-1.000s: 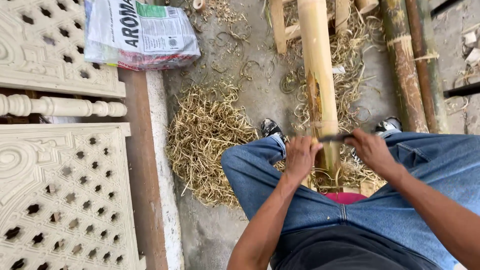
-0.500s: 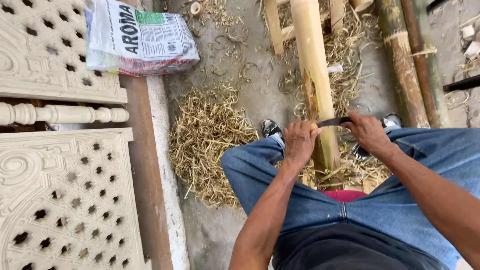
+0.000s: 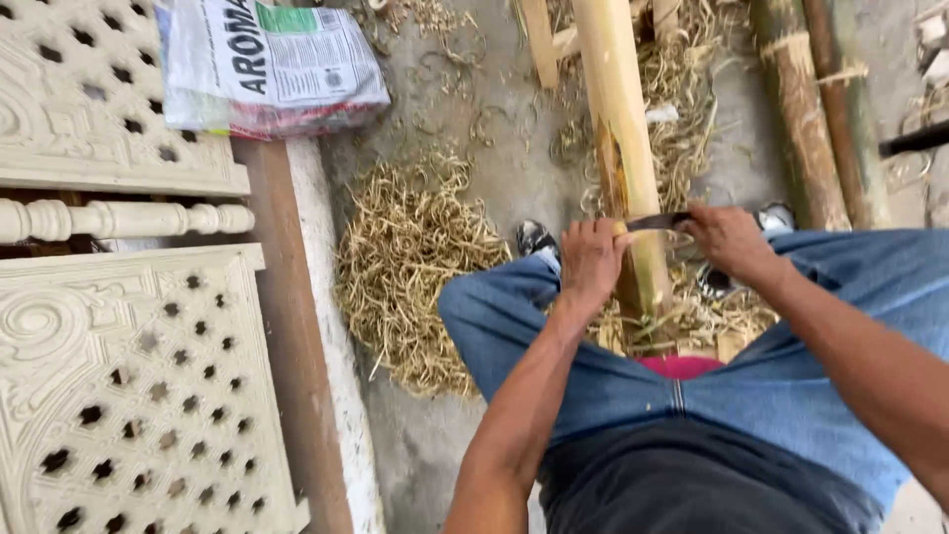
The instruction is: Shaving the outer layer of a bamboo pole using a curved blade.
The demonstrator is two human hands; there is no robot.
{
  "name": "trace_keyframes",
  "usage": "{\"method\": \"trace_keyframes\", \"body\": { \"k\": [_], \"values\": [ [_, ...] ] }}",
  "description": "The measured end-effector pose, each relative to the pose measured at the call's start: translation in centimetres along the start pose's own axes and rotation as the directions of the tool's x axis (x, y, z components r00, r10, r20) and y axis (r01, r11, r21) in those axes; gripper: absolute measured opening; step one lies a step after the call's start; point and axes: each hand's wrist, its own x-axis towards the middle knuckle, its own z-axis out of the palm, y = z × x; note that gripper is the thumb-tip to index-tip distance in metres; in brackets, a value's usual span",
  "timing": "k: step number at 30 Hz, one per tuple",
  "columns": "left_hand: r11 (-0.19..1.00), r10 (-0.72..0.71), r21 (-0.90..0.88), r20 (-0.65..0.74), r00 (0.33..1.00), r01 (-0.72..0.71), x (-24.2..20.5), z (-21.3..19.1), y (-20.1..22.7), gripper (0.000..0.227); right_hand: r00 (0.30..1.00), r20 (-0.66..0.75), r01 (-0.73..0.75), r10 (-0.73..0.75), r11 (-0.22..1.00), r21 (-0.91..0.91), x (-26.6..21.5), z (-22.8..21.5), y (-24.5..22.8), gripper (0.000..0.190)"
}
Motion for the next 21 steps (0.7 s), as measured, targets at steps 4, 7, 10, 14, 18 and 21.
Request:
{"method": "trace_keyframes", "body": {
  "k": [4,7,10,14,18,21],
  "values": [
    [0.998,-0.003,0.057,-0.09,0.996,0.008,0.2,0.4,0.9,0.032,1.0,-0.025,-0.02,0.018,0.996,-0.083,0.0,0.6,1.1,0.032],
    [0.999,-0.042,-0.019,0.02,0.999,0.043,-5.0,1.6,1.9,0.03,1.0,0.027,0.013,-0.012,0.999,-0.048,-3.4,4.4,4.0,0.031],
    [0.997,-0.005,-0.075,0.086,0.996,0.011,-7.9,1.9,2.2,0.031,0.967,0.186,0.183,-0.175,0.983,-0.025,-5.2,9.1,9.9,0.028],
    [0.963,-0.109,-0.188,0.373,0.922,0.191,-7.7,-0.1,1.7,0.033,0.82,0.571,-0.004,0.051,0.996,-0.084,-4.3,2.1,6.5,0.044],
    [0.91,-0.302,-0.318,-0.069,0.951,0.266,-7.7,-2.6,-1.8,0.031,0.927,0.343,-0.123,0.153,0.987,-0.107,-4.4,-0.9,7.7,0.056],
    [0.706,-0.645,-0.51,-0.174,0.744,0.493,-6.6,-7.9,-4.6,0.039,0.954,0.288,-0.076,0.082,0.997,-0.032,-6.0,-1.2,0.9,0.089]
  ]
}}
